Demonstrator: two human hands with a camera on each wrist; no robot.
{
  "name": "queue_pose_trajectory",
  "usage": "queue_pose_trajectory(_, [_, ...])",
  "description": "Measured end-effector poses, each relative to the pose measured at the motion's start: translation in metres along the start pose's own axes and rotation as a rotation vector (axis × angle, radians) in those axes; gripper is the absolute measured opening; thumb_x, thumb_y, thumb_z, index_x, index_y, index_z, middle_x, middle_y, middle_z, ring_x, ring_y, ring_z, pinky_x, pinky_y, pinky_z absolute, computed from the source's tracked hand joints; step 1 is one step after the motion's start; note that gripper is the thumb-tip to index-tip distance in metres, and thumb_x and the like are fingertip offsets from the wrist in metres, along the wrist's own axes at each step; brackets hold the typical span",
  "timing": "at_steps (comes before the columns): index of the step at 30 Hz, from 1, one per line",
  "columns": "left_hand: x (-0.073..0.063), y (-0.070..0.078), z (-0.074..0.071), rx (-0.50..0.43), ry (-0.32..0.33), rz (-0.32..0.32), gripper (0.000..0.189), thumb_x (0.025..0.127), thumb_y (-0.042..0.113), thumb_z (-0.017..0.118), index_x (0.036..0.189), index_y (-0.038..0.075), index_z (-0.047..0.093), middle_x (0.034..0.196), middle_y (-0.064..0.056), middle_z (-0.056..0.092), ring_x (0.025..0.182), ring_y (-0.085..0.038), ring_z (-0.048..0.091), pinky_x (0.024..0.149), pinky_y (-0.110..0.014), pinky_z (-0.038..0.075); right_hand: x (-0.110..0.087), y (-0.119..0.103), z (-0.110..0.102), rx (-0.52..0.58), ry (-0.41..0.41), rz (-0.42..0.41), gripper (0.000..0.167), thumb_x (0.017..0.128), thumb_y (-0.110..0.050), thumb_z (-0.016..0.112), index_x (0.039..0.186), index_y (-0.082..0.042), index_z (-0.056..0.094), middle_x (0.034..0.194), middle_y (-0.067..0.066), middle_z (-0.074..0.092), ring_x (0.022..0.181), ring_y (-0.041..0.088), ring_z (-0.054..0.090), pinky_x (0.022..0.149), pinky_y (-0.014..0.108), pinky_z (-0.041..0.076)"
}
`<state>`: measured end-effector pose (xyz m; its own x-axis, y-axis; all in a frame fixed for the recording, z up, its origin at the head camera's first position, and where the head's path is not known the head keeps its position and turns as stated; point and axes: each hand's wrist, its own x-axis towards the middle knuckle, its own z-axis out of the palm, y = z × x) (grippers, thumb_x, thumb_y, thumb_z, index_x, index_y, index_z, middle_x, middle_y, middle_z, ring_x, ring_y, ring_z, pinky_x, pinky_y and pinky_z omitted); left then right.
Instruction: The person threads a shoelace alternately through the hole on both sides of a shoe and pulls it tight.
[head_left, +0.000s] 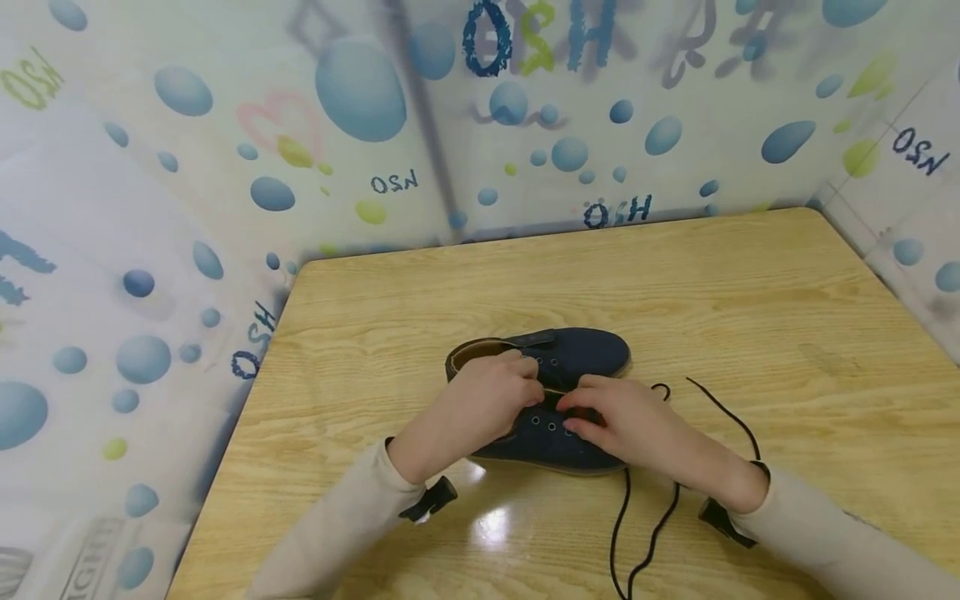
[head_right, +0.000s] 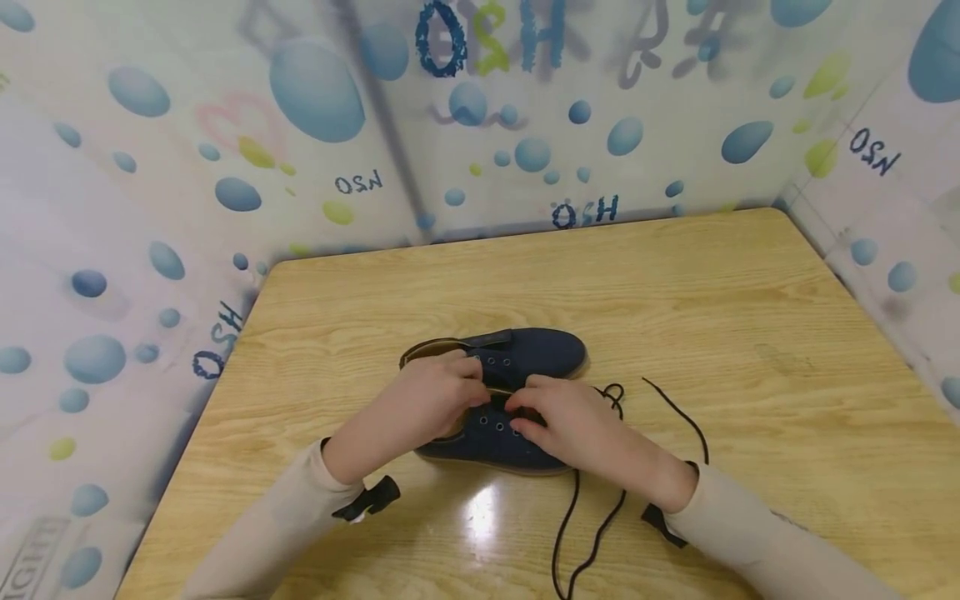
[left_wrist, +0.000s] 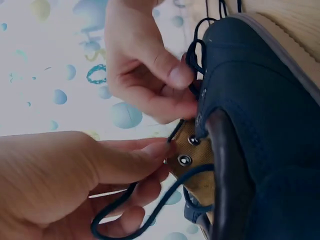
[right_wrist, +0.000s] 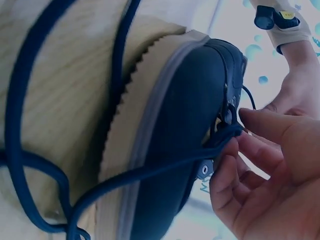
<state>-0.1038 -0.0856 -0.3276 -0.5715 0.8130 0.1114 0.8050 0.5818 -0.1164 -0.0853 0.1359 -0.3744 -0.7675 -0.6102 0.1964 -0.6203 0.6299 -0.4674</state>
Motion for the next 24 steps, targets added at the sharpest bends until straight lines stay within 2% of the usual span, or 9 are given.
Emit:
queue_pose_trajectory(3, [0.001,-0.001,0.000,0.018,0.037,0.012,0.023,0.089,0.004,0.069,0.087,0.025,0.076,0.082,0.007,0.062,0.072,-0.010,0.049,0.064,-0.019,0.044,0.000,0.000,0.002,-0.007,-0.029,-0.001,0.016,0.087,-0.022,0.075,0.102,-0.017,0.074,0.087,-0.006,0.063,0.059,-0.006,0.044,0.054,0.014,0.037])
queue_pose_trajectory(5, [0.001,-0.002,-0.001,0.028,0.036,0.039,0.022,0.088,0.004,0.070,0.088,0.025,0.077,0.084,0.008,0.063,0.074,-0.011,0.051,0.067,-0.020,0.045,0.000,0.000,0.004,-0.007,-0.026,0.003,0.014,0.087,-0.022,0.075,0.101,-0.018,0.074,0.088,-0.007,0.063,0.061,-0.006,0.046,0.055,0.014,0.038])
queue_pose_trajectory(10, [0.004,0.000,-0.003,0.020,-0.043,0.156,0.016,0.087,0.008,0.073,0.090,0.024,0.078,0.086,0.006,0.065,0.080,-0.012,0.054,0.076,-0.021,0.045,0.001,0.001,0.008,-0.005,-0.018,0.032,0.009,0.088,-0.021,0.074,0.097,-0.020,0.073,0.088,-0.008,0.063,0.064,-0.004,0.050,0.057,0.015,0.040])
queue_pose_trajectory(12, [0.004,0.002,-0.003,0.021,-0.070,0.183,0.015,0.087,0.008,0.074,0.090,0.022,0.078,0.086,0.006,0.065,0.082,-0.012,0.054,0.078,-0.021,0.045,0.001,0.000,0.009,-0.006,-0.016,0.041,0.008,0.088,-0.021,0.075,0.096,-0.020,0.072,0.089,-0.008,0.064,0.064,-0.004,0.050,0.057,0.015,0.040])
queue_pose_trajectory(16, [0.004,0.007,-0.003,0.060,-0.108,0.180,0.015,0.087,0.009,0.074,0.092,0.022,0.078,0.087,0.006,0.064,0.083,-0.013,0.054,0.080,-0.022,0.045,0.002,0.000,0.010,-0.001,-0.013,0.048,0.008,0.088,-0.021,0.075,0.095,-0.020,0.072,0.089,-0.008,0.064,0.064,-0.004,0.050,0.056,0.015,0.039])
queue_pose_trajectory(20, [0.005,0.013,-0.004,0.165,-0.143,0.160,0.010,0.090,0.015,0.072,0.094,0.023,0.077,0.091,0.006,0.064,0.085,-0.013,0.053,0.080,-0.022,0.045,0.002,-0.001,0.010,0.005,-0.005,0.041,0.007,0.088,-0.020,0.075,0.095,-0.019,0.072,0.089,-0.008,0.064,0.064,-0.004,0.050,0.056,0.015,0.039])
queue_pose_trajectory(24, [0.005,0.020,-0.007,0.265,-0.144,0.142,0.009,0.093,0.022,0.068,0.093,0.025,0.076,0.094,0.007,0.065,0.084,-0.013,0.052,0.076,-0.021,0.046,0.001,-0.001,0.010,0.009,0.006,0.034,0.008,0.087,-0.019,0.075,0.095,-0.019,0.071,0.089,-0.007,0.065,0.064,-0.004,0.049,0.056,0.015,0.039])
